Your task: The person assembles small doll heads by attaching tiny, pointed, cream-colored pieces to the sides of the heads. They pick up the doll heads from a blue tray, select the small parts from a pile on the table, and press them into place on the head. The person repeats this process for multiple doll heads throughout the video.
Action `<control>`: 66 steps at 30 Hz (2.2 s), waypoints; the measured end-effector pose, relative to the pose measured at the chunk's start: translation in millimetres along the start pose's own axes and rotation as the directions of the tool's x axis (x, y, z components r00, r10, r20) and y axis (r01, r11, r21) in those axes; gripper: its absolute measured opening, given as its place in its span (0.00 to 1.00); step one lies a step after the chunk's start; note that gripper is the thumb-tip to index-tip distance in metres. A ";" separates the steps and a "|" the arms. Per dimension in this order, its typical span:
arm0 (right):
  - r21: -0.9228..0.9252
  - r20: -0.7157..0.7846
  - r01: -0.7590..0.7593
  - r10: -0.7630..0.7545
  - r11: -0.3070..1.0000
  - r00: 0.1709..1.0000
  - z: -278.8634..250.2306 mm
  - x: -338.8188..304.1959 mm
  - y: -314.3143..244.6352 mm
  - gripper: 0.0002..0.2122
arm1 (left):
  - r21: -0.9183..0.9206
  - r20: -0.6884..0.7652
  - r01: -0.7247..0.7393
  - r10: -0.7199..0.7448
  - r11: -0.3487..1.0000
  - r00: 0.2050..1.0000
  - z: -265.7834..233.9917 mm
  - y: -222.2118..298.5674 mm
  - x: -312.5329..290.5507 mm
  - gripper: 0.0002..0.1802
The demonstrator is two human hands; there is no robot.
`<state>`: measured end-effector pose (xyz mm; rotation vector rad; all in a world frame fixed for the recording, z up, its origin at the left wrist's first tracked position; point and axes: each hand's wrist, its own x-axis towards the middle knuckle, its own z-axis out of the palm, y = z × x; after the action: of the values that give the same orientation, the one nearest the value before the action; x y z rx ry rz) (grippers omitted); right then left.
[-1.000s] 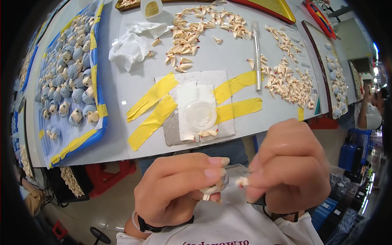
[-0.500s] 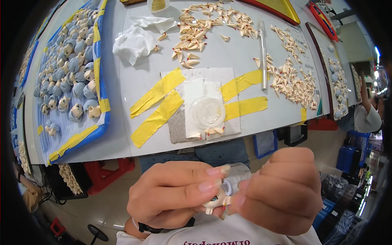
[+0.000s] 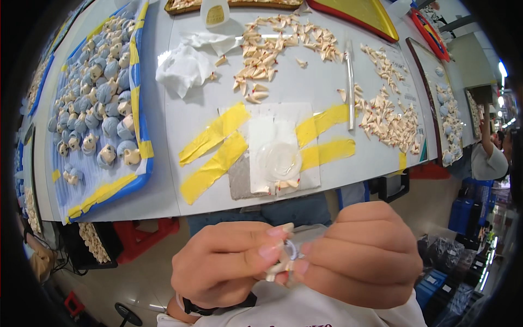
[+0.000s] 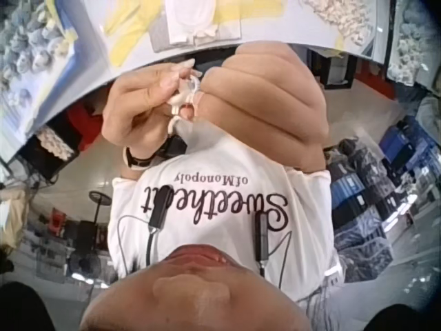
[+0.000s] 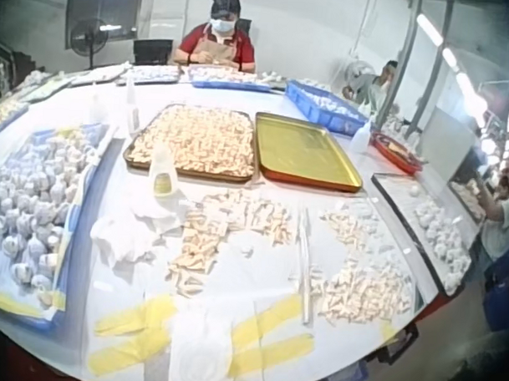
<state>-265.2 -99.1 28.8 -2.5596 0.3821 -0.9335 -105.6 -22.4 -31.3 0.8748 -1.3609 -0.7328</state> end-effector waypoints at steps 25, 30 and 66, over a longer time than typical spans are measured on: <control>-0.287 0.291 -0.263 0.345 0.921 0.893 -62.0 77.6 137.5 0.05 | -0.343 -0.340 0.230 -0.349 0.911 0.873 -21.7 12.9 1.0 0.19; -0.306 0.386 -0.176 0.291 0.936 0.875 15.9 138.9 140.9 0.08 | -0.354 -0.382 0.200 -0.336 0.914 0.861 -29.9 17.2 -4.7 0.19; 0.131 -0.078 -0.039 0.049 0.991 0.996 24.3 39.5 -41.7 0.16 | -0.495 -0.408 0.129 -0.361 0.859 0.838 -17.8 33.2 -10.7 0.21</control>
<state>-214.8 -70.6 52.1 -2.3924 0.3865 -1.0137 -90.5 5.3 -8.1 0.7971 -0.5833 -0.9106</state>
